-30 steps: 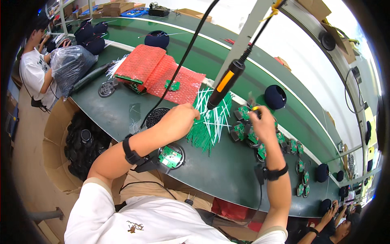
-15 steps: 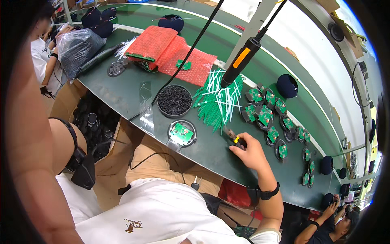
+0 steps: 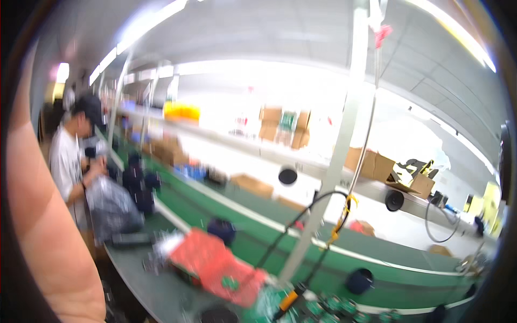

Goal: Assemble electronic circuit boards into plastic housings and secure them with a power screwdriver.

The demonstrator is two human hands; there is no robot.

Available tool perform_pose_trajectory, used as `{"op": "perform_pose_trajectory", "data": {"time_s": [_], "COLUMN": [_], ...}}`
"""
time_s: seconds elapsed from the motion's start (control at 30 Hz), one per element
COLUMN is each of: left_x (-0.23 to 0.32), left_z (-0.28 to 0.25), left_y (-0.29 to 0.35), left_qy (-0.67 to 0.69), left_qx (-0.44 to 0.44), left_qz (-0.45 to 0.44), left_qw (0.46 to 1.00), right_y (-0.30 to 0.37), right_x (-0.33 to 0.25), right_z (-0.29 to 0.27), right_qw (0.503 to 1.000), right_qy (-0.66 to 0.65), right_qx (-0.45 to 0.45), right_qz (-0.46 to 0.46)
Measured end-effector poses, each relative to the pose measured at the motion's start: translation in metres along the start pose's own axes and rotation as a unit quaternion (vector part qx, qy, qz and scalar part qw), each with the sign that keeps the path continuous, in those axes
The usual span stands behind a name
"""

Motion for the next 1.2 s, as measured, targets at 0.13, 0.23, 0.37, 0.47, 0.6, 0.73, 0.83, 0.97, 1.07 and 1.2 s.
{"op": "perform_pose_trajectory", "data": {"time_s": [0.13,0.23,0.37,0.47,0.6,0.73,0.83,0.97,1.07,1.2], "left_x": [0.006,-0.010,-0.025,-0.007,-0.043,-0.107,-0.170,-0.210,-0.228,-0.229], "left_z": [-0.004,0.024,0.082,0.060,0.047,0.088,0.134,0.189,0.229,0.254], "left_y": [0.012,0.047,0.096,0.083,0.121,0.186,0.275,0.358,0.404,0.449], "left_qy": [0.009,0.076,0.231,0.187,0.179,0.041,-0.058,-0.245,-0.308,-0.372], "left_qx": [-0.022,-0.024,0.028,0.049,0.093,0.031,-0.192,-0.443,-0.470,-0.518], "left_qz": [0.005,-0.066,-0.205,-0.225,-0.362,-0.603,-0.684,-0.584,-0.596,-0.544], "left_qw": [1.000,0.995,0.951,0.955,0.910,0.796,0.701,0.634,0.574,0.545], "right_y": [0.038,0.013,0.014,-0.017,-0.002,0.008,0.012,0.008,0.007,0.003], "right_x": [0.002,0.010,0.038,0.026,0.019,0.012,0.014,0.021,0.026,0.030], "right_z": [-0.005,-0.004,-0.007,0.001,0.005,0.001,-0.001,-0.005,-0.009,-0.011], "right_qw": [0.996,0.996,0.988,0.991,0.995,0.994,0.994,0.994,0.995,0.998], "right_qy": [0.087,0.086,0.136,0.093,0.096,0.098,0.100,0.104,0.084,0.049], "right_qx": [-0.003,0.022,0.003,-0.054,0.025,0.015,0.013,0.000,-0.010,-0.010], "right_qz": [0.035,0.019,0.072,0.086,0.024,0.044,0.043,0.036,0.045,0.042]}}
Point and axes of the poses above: each hand's wrist, its own y-axis away from the middle knuckle, its own z-axis out of the palm, x = y × z, the point moved 3 cm from there along -y, towards the middle knuckle, and after that the axes turned 14 degrees about -z, right-handed, at the moved point
